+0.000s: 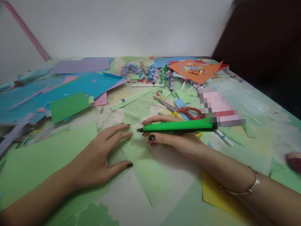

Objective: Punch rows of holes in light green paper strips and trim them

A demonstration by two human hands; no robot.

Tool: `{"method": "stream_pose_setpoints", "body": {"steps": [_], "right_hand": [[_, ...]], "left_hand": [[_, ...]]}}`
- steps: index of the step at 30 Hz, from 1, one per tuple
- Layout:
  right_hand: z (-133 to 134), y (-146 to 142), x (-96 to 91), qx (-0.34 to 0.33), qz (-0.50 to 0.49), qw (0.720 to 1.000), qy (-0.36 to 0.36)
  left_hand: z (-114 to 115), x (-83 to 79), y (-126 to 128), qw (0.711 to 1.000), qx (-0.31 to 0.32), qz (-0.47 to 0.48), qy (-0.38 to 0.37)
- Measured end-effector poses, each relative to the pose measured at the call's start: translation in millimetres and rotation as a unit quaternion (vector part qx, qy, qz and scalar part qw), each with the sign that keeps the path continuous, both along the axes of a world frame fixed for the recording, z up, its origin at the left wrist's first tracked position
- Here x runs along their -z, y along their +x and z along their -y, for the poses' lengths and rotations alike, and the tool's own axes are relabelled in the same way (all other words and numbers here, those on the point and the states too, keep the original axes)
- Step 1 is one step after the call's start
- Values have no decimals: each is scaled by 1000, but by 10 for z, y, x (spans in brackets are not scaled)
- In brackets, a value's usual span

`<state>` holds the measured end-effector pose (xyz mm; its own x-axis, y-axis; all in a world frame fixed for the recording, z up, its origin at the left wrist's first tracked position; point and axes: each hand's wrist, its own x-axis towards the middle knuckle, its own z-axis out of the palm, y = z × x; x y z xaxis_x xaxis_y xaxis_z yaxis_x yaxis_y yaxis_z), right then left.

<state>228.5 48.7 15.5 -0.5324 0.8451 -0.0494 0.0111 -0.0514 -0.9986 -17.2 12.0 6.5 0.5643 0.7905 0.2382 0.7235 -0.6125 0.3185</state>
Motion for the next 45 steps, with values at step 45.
{"method": "stream_pose_setpoints", "body": {"steps": [45], "right_hand": [[0,-118,-23,-114,208,965,109]], "left_hand": [[-62,163,57,999,11,35,-26]]}}
